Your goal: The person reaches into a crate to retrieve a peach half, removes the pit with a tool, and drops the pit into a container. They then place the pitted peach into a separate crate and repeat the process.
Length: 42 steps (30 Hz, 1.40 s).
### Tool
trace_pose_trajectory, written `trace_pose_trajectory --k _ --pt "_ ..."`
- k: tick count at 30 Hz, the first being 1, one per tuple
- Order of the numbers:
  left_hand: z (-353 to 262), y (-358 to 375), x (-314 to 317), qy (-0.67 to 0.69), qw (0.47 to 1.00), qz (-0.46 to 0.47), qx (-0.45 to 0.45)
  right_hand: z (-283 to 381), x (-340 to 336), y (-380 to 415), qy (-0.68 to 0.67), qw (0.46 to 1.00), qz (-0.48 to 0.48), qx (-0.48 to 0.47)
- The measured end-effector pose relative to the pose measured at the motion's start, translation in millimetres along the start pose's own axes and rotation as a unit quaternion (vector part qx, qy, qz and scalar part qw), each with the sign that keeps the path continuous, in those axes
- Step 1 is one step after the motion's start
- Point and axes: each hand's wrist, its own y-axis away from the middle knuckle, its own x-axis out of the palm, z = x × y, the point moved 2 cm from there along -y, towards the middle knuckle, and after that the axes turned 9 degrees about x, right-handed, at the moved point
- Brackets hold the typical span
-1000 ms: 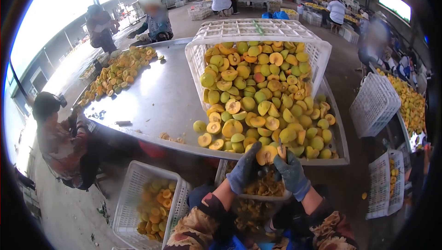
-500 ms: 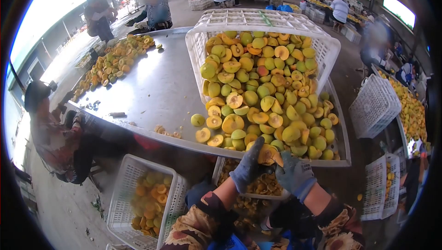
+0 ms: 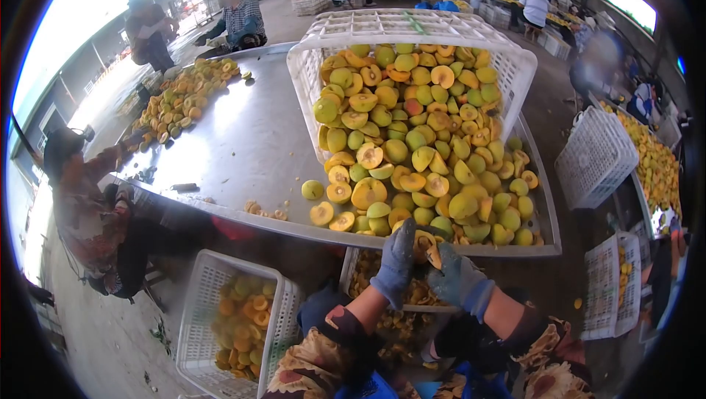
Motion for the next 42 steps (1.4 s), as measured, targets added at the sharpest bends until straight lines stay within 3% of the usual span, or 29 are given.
trace_pose_trajectory --k 4,6,8,10,13,14,17,19,21,23,25,28,29,31,32,35,37,38,41,42 --pt "-10 1 4 -0.005 1.0 0.016 0.002 -12 11 -4 -0.071 0.995 0.062 0.012" --pt "14 -2 -11 -0.11 0.991 0.021 0.074 -5 7 -1 -0.158 0.975 0.137 0.073" --pt "4 -3 -6 -0.063 0.997 0.014 0.042 19 -13 7 -0.284 0.914 0.242 0.156" --pt "-18 -1 7 0.133 0.987 -0.003 -0.093 16 -14 11 -0.368 0.866 0.302 0.155" --pt "-27 2 12 0.164 0.983 -0.001 -0.087 2 -9 13 -0.399 0.837 0.35 0.134" --pt "-16 0 6 0.101 0.994 -0.009 -0.046 1 -8 12 -0.398 0.832 0.362 0.133" --pt "-8 -3 0 -0.012 0.999 -0.018 0.027 3 -10 10 -0.523 0.722 0.398 0.215" --pt "-25 2 7 0.023 1.0 -0.011 0.004 8 -12 10 -0.467 0.768 0.401 0.176" --pt "-26 4 6 -0.089 0.993 -0.01 0.079 16 -14 11 -0.419 0.805 0.381 0.179" --pt "-27 3 5 -0.087 0.995 -0.006 0.055 24 -13 13 -0.382 0.831 0.336 0.224" --pt "-27 -1 3 0.028 0.997 0.001 -0.071 16 -8 13 -0.363 0.849 0.345 0.168" --pt "-14 -3 -5 -0.026 0.998 0.004 -0.059 4 0 10 -0.371 0.846 0.361 0.126" --pt "-10 -3 -9 -0.142 0.989 0.004 0.047 3 1 10 -0.381 0.84 0.366 0.119" --pt "-11 2 -6 -0.362 0.897 0.004 0.254 7 1 13 -0.482 0.764 0.372 0.212" --pt "-12 3 -4 -0.333 0.914 -0.011 0.23 13 0 15 -0.528 0.719 0.372 0.256" --pt "-24 5 7 -0.185 0.979 -0.024 0.085 43 -18 16 -0.318 0.861 0.333 0.216" --pt "-31 1 9 -0.002 0.994 0.015 -0.109 15 2 13 -0.389 0.829 0.354 0.189" --pt "-33 -1 9 0.018 0.991 0.02 -0.128 7 6 13 -0.423 0.811 0.364 0.176" --pt "-35 -2 8 0.033 0.985 0.051 -0.16 -2 0 9 -0.489 0.669 0.484 0.281" --pt "-35 -2 7 0.009 0.985 0.072 -0.154 -2 2 9 -0.484 0.678 0.47 0.292"
